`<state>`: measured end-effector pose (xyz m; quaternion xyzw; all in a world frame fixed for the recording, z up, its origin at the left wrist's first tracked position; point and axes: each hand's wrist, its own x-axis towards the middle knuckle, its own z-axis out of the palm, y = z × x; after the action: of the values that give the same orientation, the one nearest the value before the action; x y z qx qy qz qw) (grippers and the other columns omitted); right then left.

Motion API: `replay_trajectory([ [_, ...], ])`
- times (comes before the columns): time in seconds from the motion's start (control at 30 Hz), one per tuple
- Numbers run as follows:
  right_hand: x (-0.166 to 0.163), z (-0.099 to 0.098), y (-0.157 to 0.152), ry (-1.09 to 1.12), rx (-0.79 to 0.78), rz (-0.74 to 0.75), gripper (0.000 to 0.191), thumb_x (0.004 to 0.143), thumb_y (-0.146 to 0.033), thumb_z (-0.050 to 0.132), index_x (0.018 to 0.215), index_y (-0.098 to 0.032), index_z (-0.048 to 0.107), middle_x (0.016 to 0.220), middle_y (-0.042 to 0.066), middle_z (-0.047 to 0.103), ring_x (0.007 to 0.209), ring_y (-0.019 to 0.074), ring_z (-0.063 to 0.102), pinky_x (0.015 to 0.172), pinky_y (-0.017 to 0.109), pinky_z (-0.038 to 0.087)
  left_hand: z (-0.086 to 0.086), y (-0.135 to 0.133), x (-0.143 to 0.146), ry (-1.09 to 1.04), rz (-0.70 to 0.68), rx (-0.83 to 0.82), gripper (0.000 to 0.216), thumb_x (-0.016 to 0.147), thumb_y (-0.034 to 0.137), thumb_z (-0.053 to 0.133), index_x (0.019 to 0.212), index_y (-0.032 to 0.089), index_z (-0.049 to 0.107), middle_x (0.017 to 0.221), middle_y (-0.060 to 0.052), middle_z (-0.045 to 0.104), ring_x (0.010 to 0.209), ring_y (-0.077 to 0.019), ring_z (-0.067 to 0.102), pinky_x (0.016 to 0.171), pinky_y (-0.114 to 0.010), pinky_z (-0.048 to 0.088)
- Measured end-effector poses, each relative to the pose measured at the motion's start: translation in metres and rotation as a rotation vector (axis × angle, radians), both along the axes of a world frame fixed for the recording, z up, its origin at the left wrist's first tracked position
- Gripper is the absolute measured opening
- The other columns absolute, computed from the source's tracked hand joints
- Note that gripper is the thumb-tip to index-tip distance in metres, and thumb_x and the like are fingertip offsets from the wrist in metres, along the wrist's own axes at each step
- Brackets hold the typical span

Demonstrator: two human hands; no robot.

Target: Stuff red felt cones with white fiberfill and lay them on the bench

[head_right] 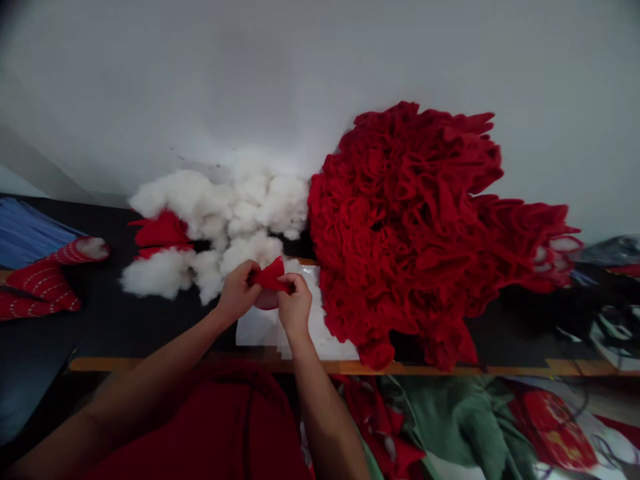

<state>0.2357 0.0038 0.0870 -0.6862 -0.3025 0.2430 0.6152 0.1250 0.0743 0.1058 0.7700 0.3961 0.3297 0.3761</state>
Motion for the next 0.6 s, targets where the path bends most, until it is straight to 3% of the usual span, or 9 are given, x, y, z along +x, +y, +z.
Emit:
replay_trajectory([
  [0.13, -0.001, 0.001, 0.003, -0.124, -0.061, -0.101, 0.016, 0.057, -0.015, 0.048, 0.071, -0.018, 0.055, 0.07, -0.001, 0.056, 0.069, 0.0151, 0.051, 0.067, 0.028, 0.043, -0.006, -0.002, -0.003, 0.004, -0.004, -0.049, 0.014, 0.061, 0.011, 0.045, 0.072, 0.018, 0.047, 0.068, 0.001, 0.05, 0.062, -0.0127, 0.046, 0.059, -0.026, 0.039],
  [0.27, -0.001, 0.005, 0.005, -0.028, 0.025, 0.021, 0.024, 0.059, -0.017, 0.05, 0.083, -0.019, 0.054, 0.079, 0.001, 0.058, 0.073, 0.0151, 0.054, 0.07, 0.029, 0.045, -0.005, 0.0, -0.005, -0.036, -0.132, -0.159, 0.016, 0.064, 0.014, 0.048, 0.079, 0.017, 0.05, 0.074, 0.0, 0.054, 0.067, -0.0124, 0.05, 0.057, -0.023, 0.041],
  [0.4, -0.004, 0.005, 0.005, 0.003, 0.06, 0.138, 0.027, 0.064, -0.02, 0.053, 0.091, -0.019, 0.055, 0.093, 0.004, 0.06, 0.087, 0.0167, 0.056, 0.082, 0.033, 0.044, 0.005, 0.005, -0.004, -0.038, -0.099, -0.204, 0.012, 0.068, 0.021, 0.05, 0.079, 0.016, 0.053, 0.07, 0.001, 0.055, 0.062, -0.0112, 0.049, 0.054, -0.023, 0.038],
  [0.6, -0.012, 0.009, 0.002, -0.001, 0.03, 0.118, 0.023, 0.062, -0.019, 0.054, 0.085, -0.019, 0.056, 0.083, 0.001, 0.062, 0.078, 0.0155, 0.057, 0.075, 0.03, 0.046, 0.015, 0.003, 0.0, 0.0, -0.147, -0.185, 0.014, 0.065, 0.018, 0.053, 0.078, 0.016, 0.058, 0.068, 0.001, 0.057, 0.062, -0.012, 0.049, 0.056, -0.024, 0.037],
])
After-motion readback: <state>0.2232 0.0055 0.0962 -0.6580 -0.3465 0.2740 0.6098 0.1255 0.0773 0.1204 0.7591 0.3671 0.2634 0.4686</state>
